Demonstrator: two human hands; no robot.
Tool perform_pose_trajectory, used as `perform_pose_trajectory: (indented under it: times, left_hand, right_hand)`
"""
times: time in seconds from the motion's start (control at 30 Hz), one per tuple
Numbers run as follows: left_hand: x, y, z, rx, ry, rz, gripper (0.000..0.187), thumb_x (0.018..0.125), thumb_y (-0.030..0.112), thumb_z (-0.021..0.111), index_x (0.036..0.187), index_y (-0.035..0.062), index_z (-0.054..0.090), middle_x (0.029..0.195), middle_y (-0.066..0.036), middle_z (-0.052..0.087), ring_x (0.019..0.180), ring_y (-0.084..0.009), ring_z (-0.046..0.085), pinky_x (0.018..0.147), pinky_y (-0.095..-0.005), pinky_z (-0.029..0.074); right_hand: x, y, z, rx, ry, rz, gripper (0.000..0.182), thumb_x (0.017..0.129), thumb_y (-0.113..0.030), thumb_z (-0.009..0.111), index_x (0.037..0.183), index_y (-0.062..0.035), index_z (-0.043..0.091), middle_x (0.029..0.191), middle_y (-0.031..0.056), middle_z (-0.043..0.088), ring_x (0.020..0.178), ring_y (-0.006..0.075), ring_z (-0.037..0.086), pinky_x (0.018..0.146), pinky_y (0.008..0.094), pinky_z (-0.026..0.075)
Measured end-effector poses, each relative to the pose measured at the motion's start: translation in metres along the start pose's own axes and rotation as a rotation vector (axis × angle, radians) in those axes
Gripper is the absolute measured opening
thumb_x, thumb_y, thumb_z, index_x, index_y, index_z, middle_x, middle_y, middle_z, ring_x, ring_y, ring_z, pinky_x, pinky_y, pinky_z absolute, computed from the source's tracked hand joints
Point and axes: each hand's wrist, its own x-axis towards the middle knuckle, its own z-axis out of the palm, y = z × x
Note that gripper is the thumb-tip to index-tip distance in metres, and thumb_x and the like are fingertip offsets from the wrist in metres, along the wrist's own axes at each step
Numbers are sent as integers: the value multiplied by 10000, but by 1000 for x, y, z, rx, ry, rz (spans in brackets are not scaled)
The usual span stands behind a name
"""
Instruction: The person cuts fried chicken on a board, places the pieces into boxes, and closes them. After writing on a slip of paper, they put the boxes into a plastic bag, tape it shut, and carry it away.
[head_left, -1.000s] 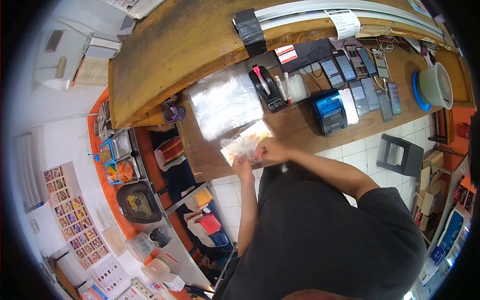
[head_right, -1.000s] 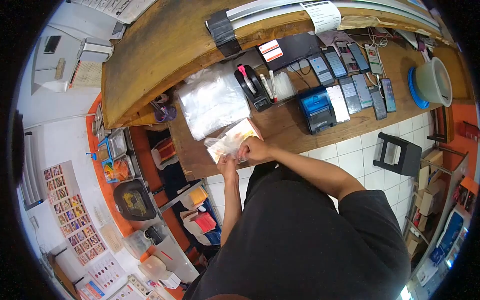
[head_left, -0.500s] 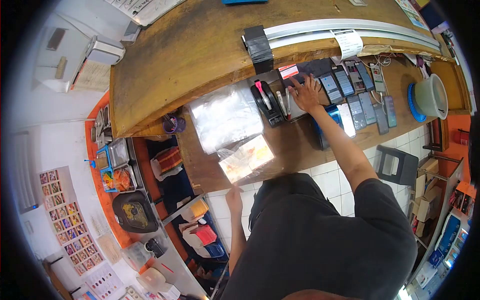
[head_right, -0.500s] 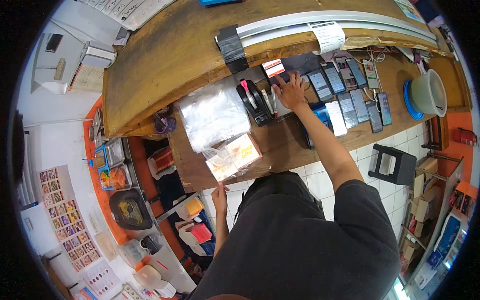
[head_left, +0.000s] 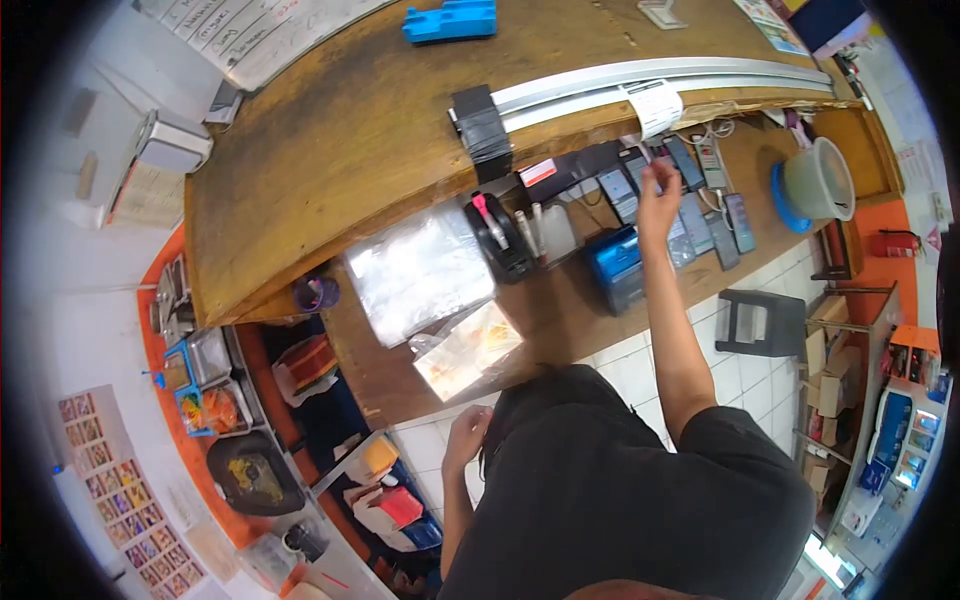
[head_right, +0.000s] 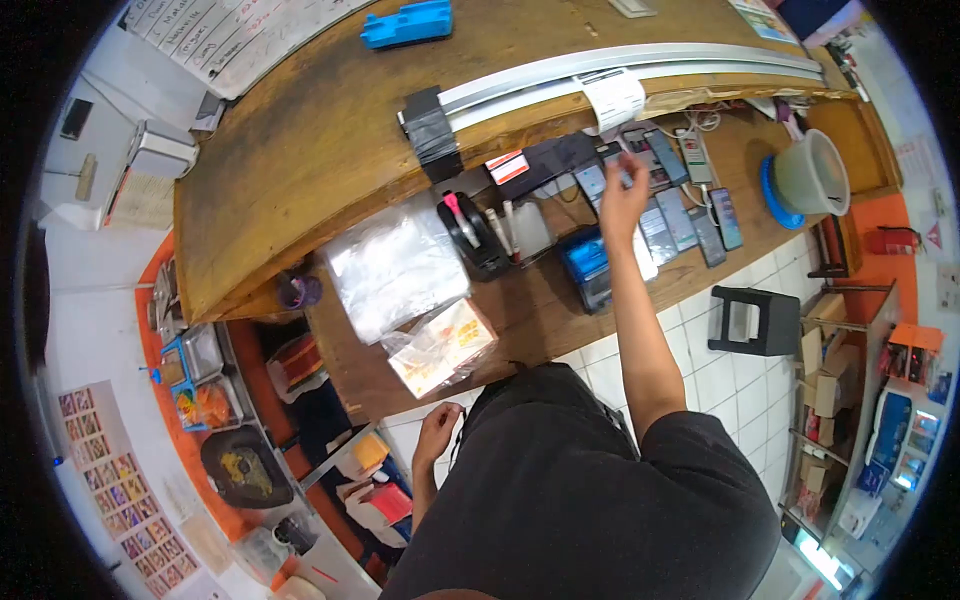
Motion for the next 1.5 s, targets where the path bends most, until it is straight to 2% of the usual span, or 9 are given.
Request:
perform_pose_trajectory:
  times: [0.23, 0.5, 0.67, 0.77, 1.0, 1.1, 1.23, 1.3, 1.5]
  left_hand:
    - [71, 110, 30, 216, -377, 248, 334, 924, 291, 638, 1151, 48, 609, 892, -24, 628, 809, -111, 559, 704, -260, 449]
    - [139, 221, 81, -318, -47, 621, 350, 937, 174, 615, 1239, 12, 541, 1080, -78, 655, 1005, -157, 605, 869, -275, 466]
    - [182, 163, 102, -213, -32, 540, 333, 879, 147, 644, 1169, -1, 576, 1042, -128, 663, 986, -214, 628, 845, -337, 484]
    - [191, 120, 97, -153, -138, 378, 295, 854, 103, 639, 1119, -17, 588, 1024, -162, 659, 979, -241, 631, 853, -349, 477]
    - [214, 93, 76, 165, 31, 163, 242, 856, 176, 660, 1019, -3, 651, 876, -165, 675, 815, -218, 649, 738, -338, 491]
    - [223, 99, 67, 264, 91, 178, 232, 792, 192, 725, 911, -4, 690, 824, -171, 689, 762, -235, 657, 719, -338, 498]
    - [233, 112, 58, 119, 33, 98, 227, 707, 110, 774, 873, -29, 703, 748, -145, 692, 685, -190, 655, 633, -332, 517]
    - [246, 105, 55, 81, -42, 38, 209, 734, 99, 763, 894, -26, 712, 779, -130, 702, 714, -175, 654, 653, -319, 514]
    - [260, 85, 57, -81, -138, -16, 198, 727, 75, 712, 902, -17, 726, 736, -92, 690, 663, -181, 653, 608, -316, 513]
  right_hand:
    - [77, -84, -28, 350, -292, 0, 435, 874, -99, 693, 1225, 37, 474, 930, 69, 649, 853, 101, 582, 768, 230, 455]
    - [-22, -66, -69, 166, -722, 235, 137, 877, -105, 678, 899, -64, 549, 801, -37, 580, 739, 43, 514, 657, 200, 415]
    - [-116, -35, -70, 160, -1140, 620, 280, 877, -120, 685, 1119, -26, 579, 948, 11, 645, 829, 84, 590, 720, 233, 480]
    - [-124, -14, -57, 234, -976, 795, 225, 861, -97, 692, 1053, -21, 603, 904, 27, 647, 800, 94, 598, 689, 220, 481]
    - [-126, 37, -12, -225, -1323, 324, 166, 825, -121, 702, 904, 1, 623, 758, 45, 653, 737, 100, 610, 647, 236, 467]
    - [-121, 19, 24, -365, -1123, 135, 250, 828, -198, 710, 905, 31, 646, 715, 74, 653, 713, 122, 621, 647, 268, 485]
    - [-127, 62, 71, -140, -1178, 217, 273, 837, -239, 705, 888, 28, 677, 690, 56, 641, 636, 116, 583, 577, 277, 457]
    - [-123, 45, 80, -236, -1228, 732, 256, 836, -233, 709, 901, 15, 704, 697, 33, 626, 588, 102, 525, 526, 278, 407]
    - [-147, 64, 48, 40, -1187, 731, 257, 837, -223, 700, 933, 16, 698, 699, 10, 609, 582, 91, 492, 518, 277, 382]
